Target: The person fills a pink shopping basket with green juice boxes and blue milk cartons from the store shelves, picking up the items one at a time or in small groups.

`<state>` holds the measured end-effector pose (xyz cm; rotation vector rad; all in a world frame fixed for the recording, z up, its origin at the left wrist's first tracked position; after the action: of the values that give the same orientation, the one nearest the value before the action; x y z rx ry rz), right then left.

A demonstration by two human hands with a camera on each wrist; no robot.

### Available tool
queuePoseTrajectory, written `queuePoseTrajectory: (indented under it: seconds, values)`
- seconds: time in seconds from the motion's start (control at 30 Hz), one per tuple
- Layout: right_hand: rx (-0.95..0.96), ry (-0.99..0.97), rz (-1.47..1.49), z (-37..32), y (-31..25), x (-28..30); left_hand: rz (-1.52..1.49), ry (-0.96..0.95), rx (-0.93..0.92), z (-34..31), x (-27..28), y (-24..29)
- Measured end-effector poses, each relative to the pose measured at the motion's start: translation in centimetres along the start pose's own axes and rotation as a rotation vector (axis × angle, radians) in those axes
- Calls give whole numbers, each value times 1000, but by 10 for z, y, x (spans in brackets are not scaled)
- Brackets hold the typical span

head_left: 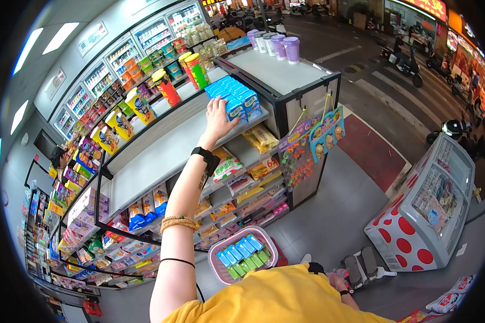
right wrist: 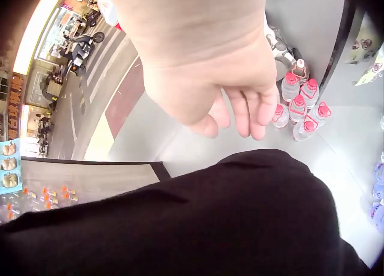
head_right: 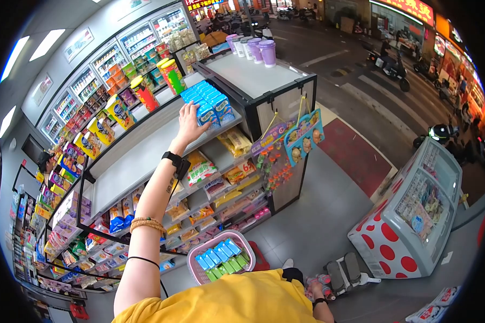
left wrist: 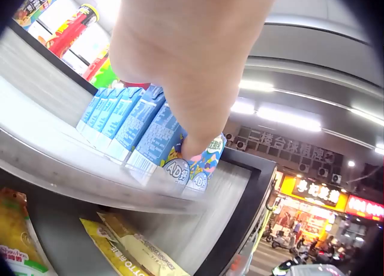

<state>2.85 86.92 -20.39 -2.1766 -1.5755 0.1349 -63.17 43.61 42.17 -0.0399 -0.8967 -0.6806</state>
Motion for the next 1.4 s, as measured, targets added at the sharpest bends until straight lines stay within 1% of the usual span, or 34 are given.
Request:
queuePoseTrajectory:
  seconds: [0.07,0.17,0.23,0.33,0.37,0.43,0.47,0.53,0.6,0.67,0.73,0.8,0.87,0.93,0.97,1.0,1.03,1.07,1.13,1.17,1.2,1.23,1.27,1.3,1.33,1.37,1.4]
  values:
    - [24,-22,17,6,-9,-1,-92,-7,-11,-2,2,3]
    - [80,28,-96,-15,-46,-1,-189,32,-17,-5,12,27]
    - [123,43,-71,-26,-67,0,-292,58,6,-10,14,36]
    - [173,34,-91,-33,-91,1,-309,129,18,-19,16,45]
    - [184,18,-104,-35,-103,0,-320,169,-9,-23,18,49]
    - [208,-7,-111,-32,-123,-2,-268,160,-75,-34,25,57]
    - [276,-3,-178,-26,-131,-2,-238,154,-107,-42,30,61]
    - [413,2,-315,-26,-166,-11,-259,237,-137,-61,46,79]
    - [653,-25,-426,-40,-210,-28,-312,247,-178,-84,66,105]
    - [958,-60,-536,-116,-284,-55,-465,109,-28,-116,87,138]
    - [1029,-234,-470,-184,-345,-88,-556,27,10,-151,97,167]
    - [1251,-326,-633,-277,-401,-118,-783,-179,301,-210,77,171]
    - [1218,-721,-644,-309,-423,-153,-1211,-437,692,-270,48,176]
    - [940,-1206,-483,-321,-420,-193,-1321,-555,998,-331,23,182]
    - [792,-1392,-458,-322,-410,-212,-1316,-566,1114,-359,12,181]
    - [736,-1433,-526,-326,-399,-231,-1313,-572,1236,-387,1,179]
    - [774,-1384,-653,-315,-385,-249,-1253,-556,1299,-413,-7,174]
    - [800,-1343,-789,-297,-366,-267,-1237,-476,1268,-457,-34,160]
    - [656,-1391,-817,-264,-329,-297,-1071,-427,1292,-496,-34,151]
    - [597,-1442,-834,-266,-322,-311,-1227,-338,1356,-505,-21,156]
    - [627,-1433,-929,-261,-315,-319,-1383,-239,1423,-515,-8,161]
    - [480,-1510,-909,-255,-301,-329,-1438,-216,1485,-529,-3,158]
    - [351,-1521,-927,-249,-284,-332,-1493,-195,1541,-550,0,164]
    - [257,-1525,-935,-244,-274,-341,-1555,-120,1583,-574,2,174]
    - [203,-1530,-940,-240,-268,-358,-1601,-44,1590,-591,2,171]
    - [129,-1485,-938,-236,-258,-369,-1565,18,1524,-617,-1,170]
    - [53,-1430,-934,-232,-246,-374,-1460,104,1615,-633,8,170]
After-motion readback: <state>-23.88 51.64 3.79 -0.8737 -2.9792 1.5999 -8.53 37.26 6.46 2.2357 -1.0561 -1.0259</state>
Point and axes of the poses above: each hand's wrist, its own z-axis towards the middle knuckle, its own x-axis out of the back of the hand, y = z × x, the point moved 3 cm from there along z, towards the middle knuckle, and after that the axes turned 12 degrees about -z, right-handed, at the moved point
